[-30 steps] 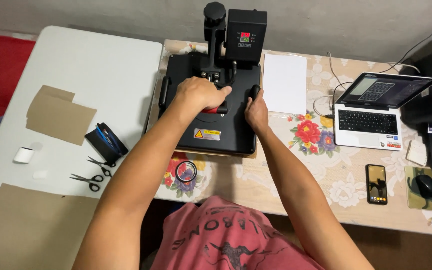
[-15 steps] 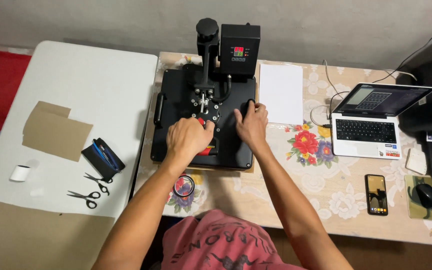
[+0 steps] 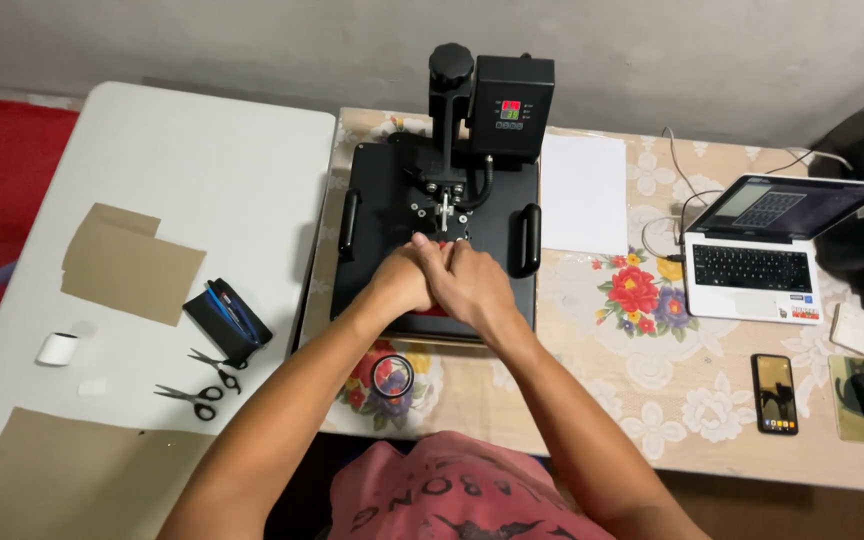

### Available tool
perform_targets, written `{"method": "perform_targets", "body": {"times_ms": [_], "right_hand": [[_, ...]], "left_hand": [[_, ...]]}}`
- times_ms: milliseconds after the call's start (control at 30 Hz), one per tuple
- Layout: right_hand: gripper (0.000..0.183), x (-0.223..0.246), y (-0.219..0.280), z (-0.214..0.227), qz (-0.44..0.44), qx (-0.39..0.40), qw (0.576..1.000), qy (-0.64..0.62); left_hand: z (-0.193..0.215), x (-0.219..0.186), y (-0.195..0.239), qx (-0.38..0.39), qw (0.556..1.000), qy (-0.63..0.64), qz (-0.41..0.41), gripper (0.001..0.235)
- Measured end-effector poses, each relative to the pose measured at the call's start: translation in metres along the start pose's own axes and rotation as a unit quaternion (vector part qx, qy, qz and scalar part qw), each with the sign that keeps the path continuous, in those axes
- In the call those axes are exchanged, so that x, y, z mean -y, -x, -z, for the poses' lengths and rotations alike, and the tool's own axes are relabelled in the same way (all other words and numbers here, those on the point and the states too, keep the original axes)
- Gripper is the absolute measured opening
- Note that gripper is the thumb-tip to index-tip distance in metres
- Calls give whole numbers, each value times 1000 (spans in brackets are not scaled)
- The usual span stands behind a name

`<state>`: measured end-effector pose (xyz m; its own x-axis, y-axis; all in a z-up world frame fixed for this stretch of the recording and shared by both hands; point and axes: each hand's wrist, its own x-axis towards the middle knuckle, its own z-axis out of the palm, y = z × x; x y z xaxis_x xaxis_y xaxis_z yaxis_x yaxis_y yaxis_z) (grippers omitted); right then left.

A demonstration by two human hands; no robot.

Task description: The person places a brown sheet and a book with a Superman design under a heat press machine. They lower the press to apply heat, then lift it to remove the brown sheet and reveal the book. The person then places white paper sheets on the book and prepares to use the heat press again.

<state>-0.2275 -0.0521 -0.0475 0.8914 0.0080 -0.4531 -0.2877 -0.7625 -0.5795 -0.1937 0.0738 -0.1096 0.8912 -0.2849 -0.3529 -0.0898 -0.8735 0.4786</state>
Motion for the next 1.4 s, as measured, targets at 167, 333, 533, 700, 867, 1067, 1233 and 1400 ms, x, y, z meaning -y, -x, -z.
{"method": "perform_targets", "body": {"times_ms": [167,333,533,700,867,1067,1233,1400], "right_hand": [[88,-28,-10,-31,31,-63,998,6],[78,-55,-20,-58,70,-110,991,32],[77,-64,-18,-70,99,-127,986,47],[71,-82,-32,-85,137,-174,974,56],[68,-87,-37,-91,149,-195,968,49],[65,-85,-43,-91,111,-231,965,-49],[79,-92,-55,-97,77,-236,966,-69],[72,-88,-53,-100,101,-260,960,-9]], "left_hand": [[-21,15,-16,38,998,-23,-34,49],[-34,19,-12,37,999,18,-35,52],[-62,31,-15,-19,997,1,-74,46],[-70,35,-18,-76,991,14,-105,39],[-75,36,-20,-103,989,9,-108,39],[-84,34,-25,-176,979,-19,-102,50],[-89,36,-29,-210,972,-9,-105,54],[-90,38,-30,-229,966,-22,-119,55]]}}
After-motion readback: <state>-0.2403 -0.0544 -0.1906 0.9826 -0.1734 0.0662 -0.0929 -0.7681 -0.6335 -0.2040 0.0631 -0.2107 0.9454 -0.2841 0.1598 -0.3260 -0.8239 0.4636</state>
